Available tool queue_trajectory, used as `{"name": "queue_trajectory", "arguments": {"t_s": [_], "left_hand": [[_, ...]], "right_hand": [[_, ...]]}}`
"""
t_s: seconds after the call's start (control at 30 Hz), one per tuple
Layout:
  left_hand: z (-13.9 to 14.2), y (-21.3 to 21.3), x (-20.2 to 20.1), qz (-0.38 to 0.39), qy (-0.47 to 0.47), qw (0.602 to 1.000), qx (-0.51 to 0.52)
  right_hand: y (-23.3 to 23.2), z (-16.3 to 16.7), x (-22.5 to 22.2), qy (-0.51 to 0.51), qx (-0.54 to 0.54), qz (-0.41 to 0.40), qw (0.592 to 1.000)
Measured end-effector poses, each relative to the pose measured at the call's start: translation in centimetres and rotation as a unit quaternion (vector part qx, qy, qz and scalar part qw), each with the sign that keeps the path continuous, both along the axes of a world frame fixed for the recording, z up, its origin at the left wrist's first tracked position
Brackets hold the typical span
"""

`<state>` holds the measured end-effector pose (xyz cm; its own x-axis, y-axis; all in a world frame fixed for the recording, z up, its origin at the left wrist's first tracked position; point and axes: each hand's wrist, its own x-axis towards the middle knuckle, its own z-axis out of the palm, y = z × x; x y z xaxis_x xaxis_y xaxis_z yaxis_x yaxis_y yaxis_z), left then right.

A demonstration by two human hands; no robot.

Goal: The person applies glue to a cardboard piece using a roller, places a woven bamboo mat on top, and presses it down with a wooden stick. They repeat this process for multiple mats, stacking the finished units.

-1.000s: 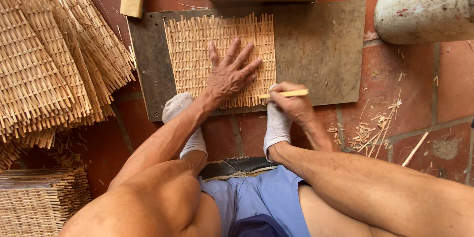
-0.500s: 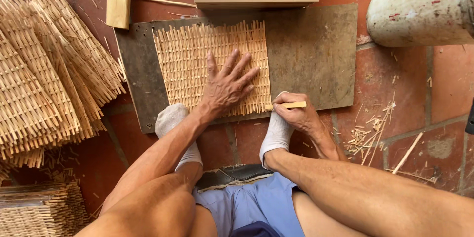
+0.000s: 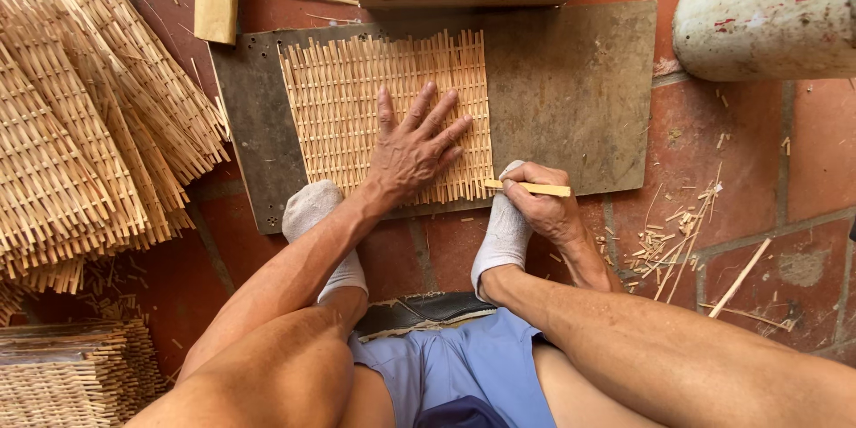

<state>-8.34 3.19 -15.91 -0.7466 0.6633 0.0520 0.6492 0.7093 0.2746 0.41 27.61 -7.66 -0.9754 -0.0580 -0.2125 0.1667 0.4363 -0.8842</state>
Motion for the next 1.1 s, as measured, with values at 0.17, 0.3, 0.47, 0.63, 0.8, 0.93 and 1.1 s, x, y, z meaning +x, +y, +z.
{"name": "queue_trajectory", "arguments": {"t_s": [0.17, 0.3, 0.47, 0.63, 0.8, 0.93, 1.1], "left_hand": [[-0.2, -3.0, -1.6, 0.038, 0.038, 0.999, 0.009], [0.8, -9.8, -2.2, 0.100, -0.013, 0.995, 0.014], [1.2, -11.6, -2.6, 0.108, -0.068, 0.992, 0.013], [2.2, -10.1, -2.5, 0.122, 0.062, 0.989, -0.061], [2.4, -5.9, 2.6, 0.035, -0.168, 0.983, -0.072], [2.1, -5.6, 4.1, 0.037, -0.049, 0.996, -0.059], [3.0, -5.7, 3.4, 0.041, -0.071, 0.993, -0.088]], "right_hand": [[0.2, 0.6, -0.3, -0.010, -0.014, 0.016, 1.000], [-1.4, 0.4, -1.6, 0.020, -0.004, 0.053, 0.998], [-3.2, -0.3, -3.8, 0.124, 0.108, 0.136, 0.977], [-1.0, -1.2, -5.1, 0.103, 0.020, 0.028, 0.994], [6.1, -1.6, -5.5, -0.130, 0.163, -0.134, 0.969], [7.4, -2.4, -5.2, -0.249, 0.237, -0.096, 0.934], [5.9, -2.2, -3.6, -0.190, 0.375, -0.070, 0.905]]}}
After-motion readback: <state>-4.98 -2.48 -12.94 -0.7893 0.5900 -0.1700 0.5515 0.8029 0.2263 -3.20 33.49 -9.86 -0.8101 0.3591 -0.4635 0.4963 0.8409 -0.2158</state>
